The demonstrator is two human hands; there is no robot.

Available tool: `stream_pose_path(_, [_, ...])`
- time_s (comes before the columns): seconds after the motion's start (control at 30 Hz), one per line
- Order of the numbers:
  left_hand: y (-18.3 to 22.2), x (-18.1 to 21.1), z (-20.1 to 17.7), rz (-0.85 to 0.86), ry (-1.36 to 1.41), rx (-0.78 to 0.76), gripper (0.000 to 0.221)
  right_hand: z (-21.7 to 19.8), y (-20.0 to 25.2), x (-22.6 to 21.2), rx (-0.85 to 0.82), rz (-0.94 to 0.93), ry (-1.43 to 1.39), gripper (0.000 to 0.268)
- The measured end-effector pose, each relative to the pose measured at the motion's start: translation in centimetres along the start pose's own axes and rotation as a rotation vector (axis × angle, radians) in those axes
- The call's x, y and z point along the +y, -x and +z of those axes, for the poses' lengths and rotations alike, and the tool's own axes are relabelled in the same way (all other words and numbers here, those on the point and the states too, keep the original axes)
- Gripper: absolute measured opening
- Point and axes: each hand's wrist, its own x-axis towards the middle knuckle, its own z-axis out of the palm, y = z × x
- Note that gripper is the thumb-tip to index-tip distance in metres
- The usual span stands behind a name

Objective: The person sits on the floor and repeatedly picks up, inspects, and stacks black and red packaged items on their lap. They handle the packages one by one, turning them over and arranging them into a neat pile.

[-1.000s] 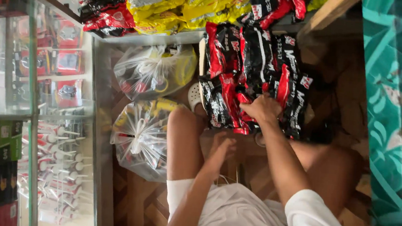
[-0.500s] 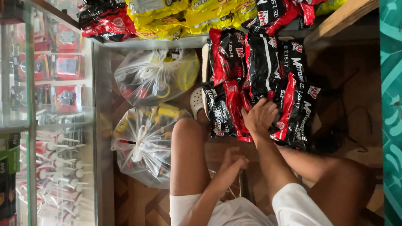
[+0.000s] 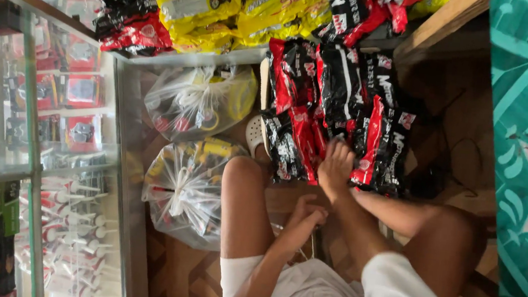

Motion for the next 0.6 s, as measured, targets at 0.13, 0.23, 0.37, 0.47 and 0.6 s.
stream_pose_path(0.13, [-0.2, -0.8, 0.2, 0.020, 0.010, -0.001, 0.061, 1.2, 2.6, -0.1, 0.299, -0.077, -0.085, 0.064])
stream_pose_path(0.23, [-0.4, -1.0, 0.1, 0.016, -0.017, 0.000, 0.058, 4.5, 2.4, -1.1, 0.220, -0.106, -0.103, 0.087])
stream_pose_path(0.37, [-0.4, -0.9, -0.1, 0.013, -0.038, -0.007, 0.055, 7.3, 1.6, -1.7, 0.245, -0.090, -0.154, 0.078])
stream_pose_path(0.47, [0.0, -0.3, 0.0, 0.020, -0.040, -0.004, 0.052, 8.0, 1.7, -1.5, 0.095, -0.085, -0.151, 0.090])
stream_pose_path(0.6, [-0.3, -0.4, 0.3, 0.034, -0.054, -0.003, 0.047, 5.1, 1.6, 0.3, -0.269, -0.178, -0.502, 0.114])
